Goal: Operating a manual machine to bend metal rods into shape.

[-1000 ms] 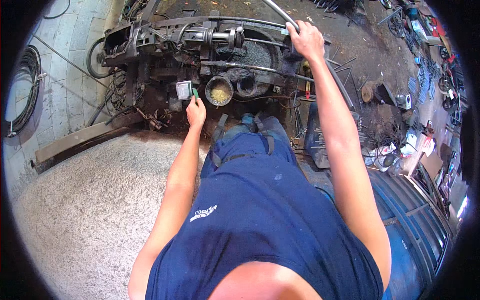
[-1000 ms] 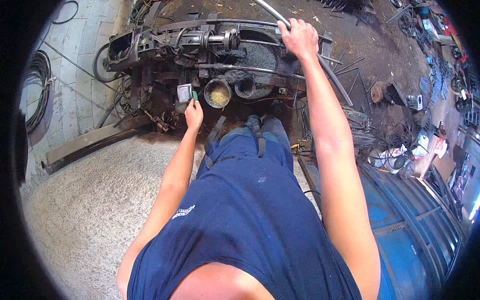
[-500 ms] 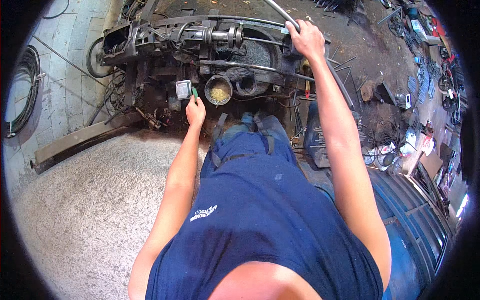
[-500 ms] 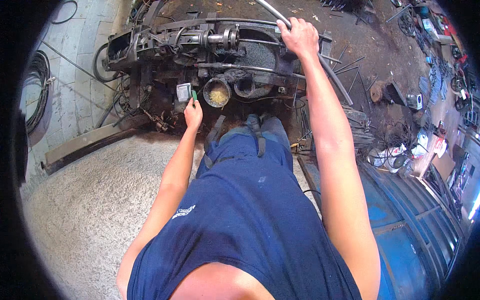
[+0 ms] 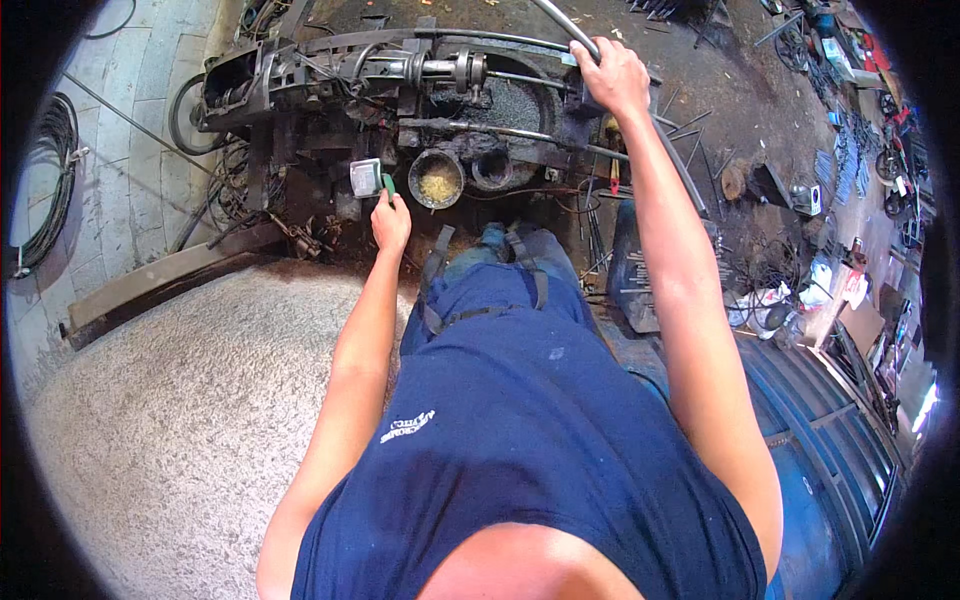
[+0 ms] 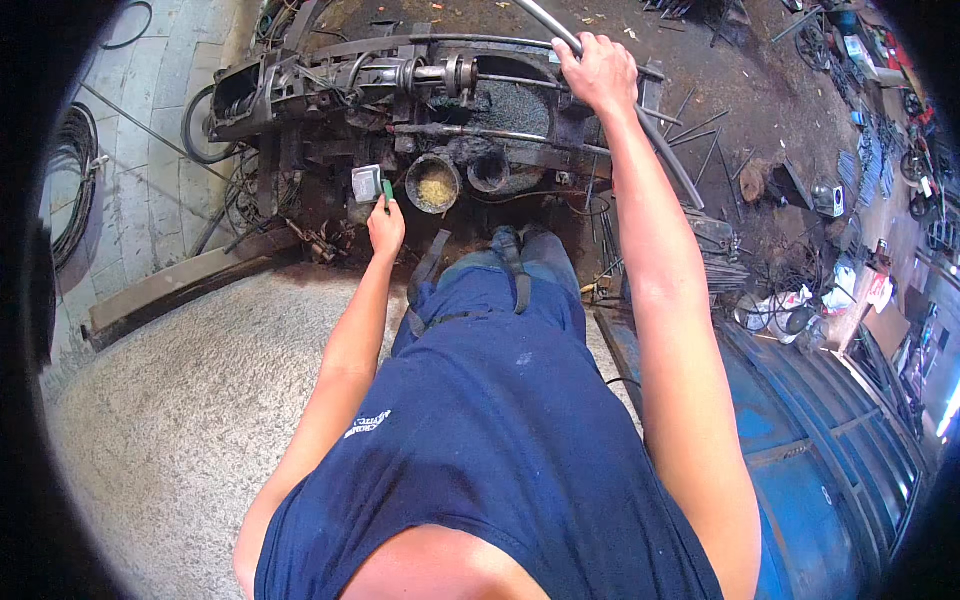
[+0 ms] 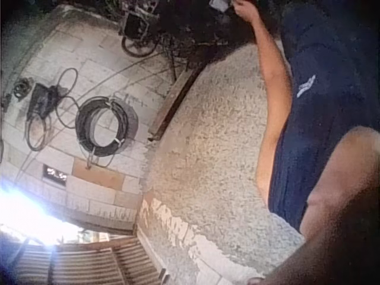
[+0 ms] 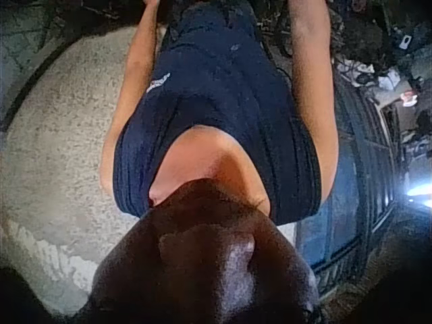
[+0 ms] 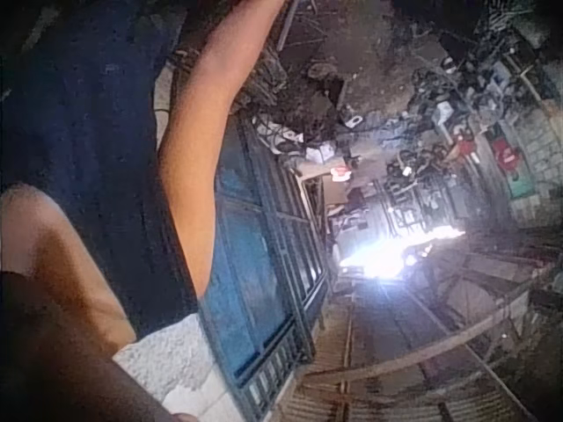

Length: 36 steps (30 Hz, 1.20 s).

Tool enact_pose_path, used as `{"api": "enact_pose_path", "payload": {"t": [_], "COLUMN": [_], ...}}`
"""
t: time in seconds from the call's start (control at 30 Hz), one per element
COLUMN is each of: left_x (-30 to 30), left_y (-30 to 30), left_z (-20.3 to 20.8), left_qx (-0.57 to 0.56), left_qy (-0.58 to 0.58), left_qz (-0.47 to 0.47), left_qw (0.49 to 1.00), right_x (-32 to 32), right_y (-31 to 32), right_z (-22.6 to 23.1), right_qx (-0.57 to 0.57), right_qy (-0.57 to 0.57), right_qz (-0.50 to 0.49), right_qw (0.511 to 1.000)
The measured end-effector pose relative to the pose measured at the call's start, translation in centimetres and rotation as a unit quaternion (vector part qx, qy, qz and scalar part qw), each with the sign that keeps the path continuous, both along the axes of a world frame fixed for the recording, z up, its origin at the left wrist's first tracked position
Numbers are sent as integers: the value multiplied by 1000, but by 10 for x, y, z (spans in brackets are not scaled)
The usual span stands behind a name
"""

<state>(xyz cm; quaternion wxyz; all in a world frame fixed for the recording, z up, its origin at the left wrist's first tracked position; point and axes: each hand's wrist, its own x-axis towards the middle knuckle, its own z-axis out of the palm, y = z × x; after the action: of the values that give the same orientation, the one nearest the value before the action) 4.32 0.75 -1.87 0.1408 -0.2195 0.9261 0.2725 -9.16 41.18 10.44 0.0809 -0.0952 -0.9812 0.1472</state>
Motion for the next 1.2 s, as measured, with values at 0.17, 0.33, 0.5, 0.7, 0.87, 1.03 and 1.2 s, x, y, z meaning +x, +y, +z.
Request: {"api": "enact_pose_path", "payload": {"t": [0.17,0.33,0.5,0.7,0.87,1.03,1.2], "left_x": [2,3,2,5,17,15,-13], "left_y": [-1,0,0,-5,-47,-34,-24], "left_z": [-2,-1,-1,-23,-109,-119,-53], "left_qx": [-7,-4,-4,-25,13,8,-94], "left_qy": [17,19,9,-111,-206,-167,-255], "left_qz": [-10,-6,-4,-11,43,32,-77], "left_qw": [1000,1000,1000,993,977,985,959], "right_x": [-1,-2,-3,1,-3,0,11], "right_y": [-3,-6,-5,0,-7,-6,-8], "right_z": [4,2,1,0,-4,-2,12], "right_qx": [8,15,12,19,21,15,75], "right_qy": [-5,7,-1,8,22,39,225], "right_qz": [4,8,2,-4,22,27,72], "right_qw": [1000,1000,1000,1000,999,999,969]}}
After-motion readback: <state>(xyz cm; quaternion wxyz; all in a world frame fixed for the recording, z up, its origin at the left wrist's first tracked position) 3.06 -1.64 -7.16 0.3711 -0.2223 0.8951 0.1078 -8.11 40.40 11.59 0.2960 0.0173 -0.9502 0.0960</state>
